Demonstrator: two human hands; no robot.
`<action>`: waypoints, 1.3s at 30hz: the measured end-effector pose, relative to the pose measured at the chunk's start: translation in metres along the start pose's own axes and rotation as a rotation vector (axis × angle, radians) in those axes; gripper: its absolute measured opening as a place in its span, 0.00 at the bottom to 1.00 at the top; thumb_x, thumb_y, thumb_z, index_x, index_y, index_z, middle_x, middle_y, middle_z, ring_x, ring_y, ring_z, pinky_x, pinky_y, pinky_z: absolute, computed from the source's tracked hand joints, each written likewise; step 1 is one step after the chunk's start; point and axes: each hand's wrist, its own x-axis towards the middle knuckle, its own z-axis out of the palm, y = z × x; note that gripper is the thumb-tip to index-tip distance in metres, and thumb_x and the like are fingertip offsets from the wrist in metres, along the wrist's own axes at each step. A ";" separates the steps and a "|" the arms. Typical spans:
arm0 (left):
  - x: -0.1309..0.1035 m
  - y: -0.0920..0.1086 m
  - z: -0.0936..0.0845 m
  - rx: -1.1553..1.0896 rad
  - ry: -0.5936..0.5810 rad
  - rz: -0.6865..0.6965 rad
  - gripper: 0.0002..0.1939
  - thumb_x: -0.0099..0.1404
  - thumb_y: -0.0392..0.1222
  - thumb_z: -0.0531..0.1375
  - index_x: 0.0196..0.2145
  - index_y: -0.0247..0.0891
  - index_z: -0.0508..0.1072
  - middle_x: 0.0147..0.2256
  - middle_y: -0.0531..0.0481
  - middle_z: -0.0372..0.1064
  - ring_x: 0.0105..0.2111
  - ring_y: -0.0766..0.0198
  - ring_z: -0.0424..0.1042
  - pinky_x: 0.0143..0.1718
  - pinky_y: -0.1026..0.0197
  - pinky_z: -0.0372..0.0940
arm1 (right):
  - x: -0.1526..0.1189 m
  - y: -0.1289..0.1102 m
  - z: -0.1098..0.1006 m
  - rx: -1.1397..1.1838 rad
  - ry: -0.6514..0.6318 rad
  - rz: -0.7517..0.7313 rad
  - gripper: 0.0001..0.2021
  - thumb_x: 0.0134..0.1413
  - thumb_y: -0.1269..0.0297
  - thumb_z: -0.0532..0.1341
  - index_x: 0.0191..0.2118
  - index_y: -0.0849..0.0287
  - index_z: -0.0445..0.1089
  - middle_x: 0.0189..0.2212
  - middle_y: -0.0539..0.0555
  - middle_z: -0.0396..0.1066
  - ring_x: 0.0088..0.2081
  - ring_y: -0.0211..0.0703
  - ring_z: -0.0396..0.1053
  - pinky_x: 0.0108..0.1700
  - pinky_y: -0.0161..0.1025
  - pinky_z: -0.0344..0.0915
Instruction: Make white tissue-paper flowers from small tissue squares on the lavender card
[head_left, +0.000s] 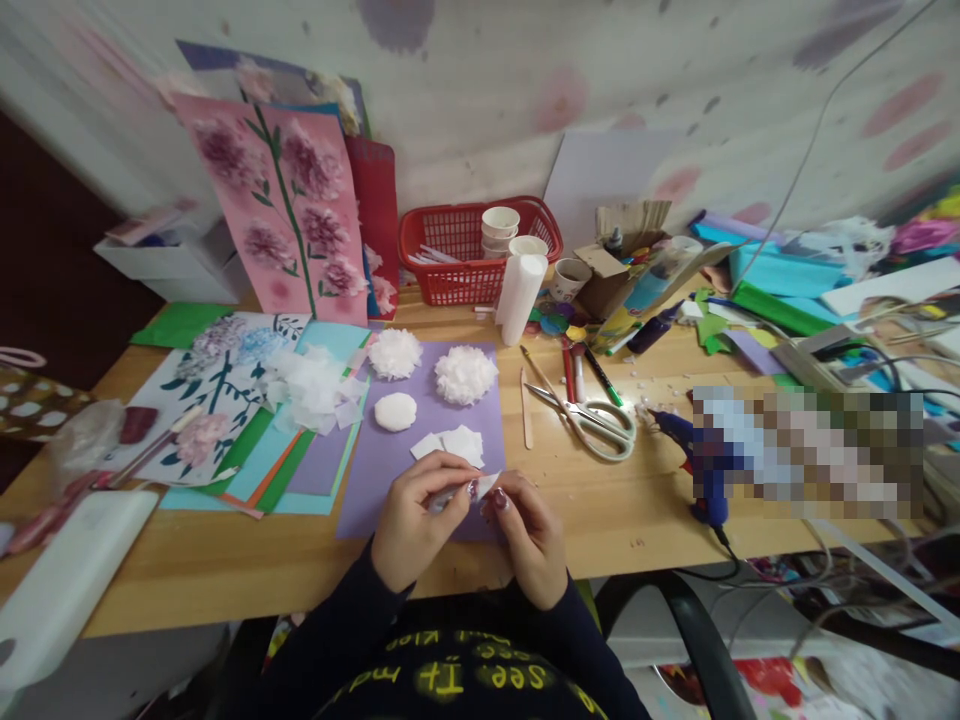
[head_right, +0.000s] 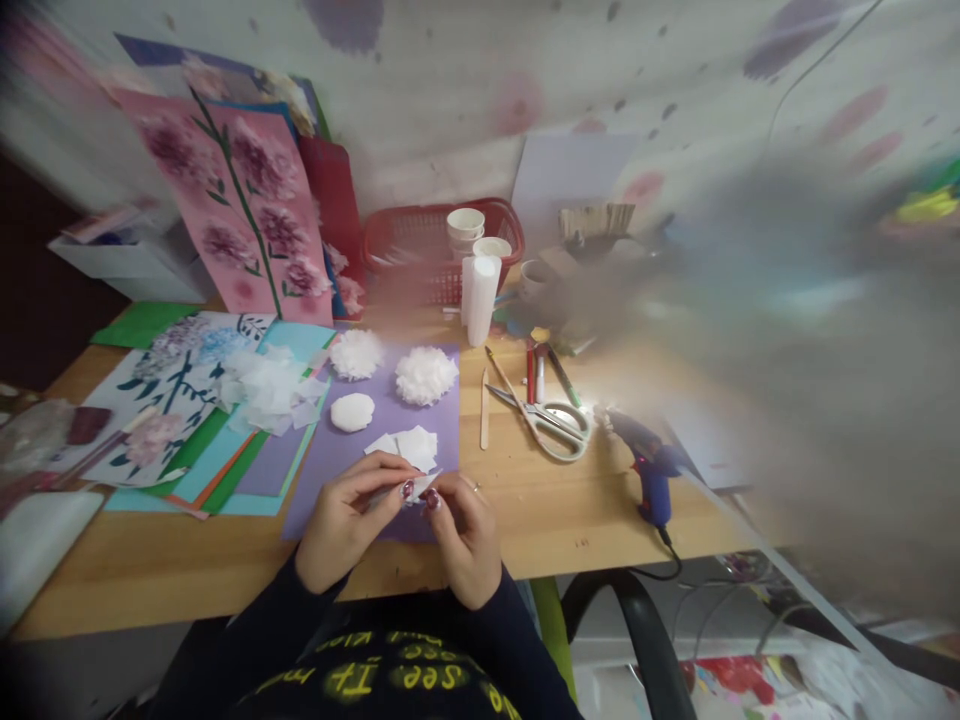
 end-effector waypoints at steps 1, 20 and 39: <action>0.000 -0.001 0.000 -0.002 -0.018 0.006 0.09 0.60 0.34 0.58 0.33 0.36 0.79 0.35 0.44 0.72 0.38 0.59 0.72 0.40 0.60 0.69 | 0.000 0.000 0.000 -0.009 0.003 -0.002 0.09 0.62 0.63 0.54 0.34 0.58 0.69 0.27 0.52 0.66 0.30 0.41 0.64 0.34 0.38 0.61; 0.000 -0.003 0.001 -0.018 0.011 -0.009 0.07 0.58 0.32 0.58 0.30 0.35 0.77 0.33 0.45 0.72 0.37 0.60 0.73 0.37 0.63 0.69 | 0.000 -0.001 -0.001 -0.021 -0.011 0.015 0.12 0.64 0.64 0.52 0.31 0.58 0.68 0.24 0.50 0.64 0.28 0.40 0.62 0.33 0.38 0.58; -0.007 -0.001 0.010 -0.322 0.064 -0.196 0.07 0.57 0.38 0.62 0.35 0.36 0.70 0.37 0.45 0.74 0.40 0.60 0.74 0.39 0.63 0.71 | 0.002 -0.004 0.003 -0.123 -0.054 -0.117 0.08 0.62 0.67 0.53 0.35 0.58 0.69 0.30 0.53 0.67 0.33 0.43 0.66 0.36 0.40 0.61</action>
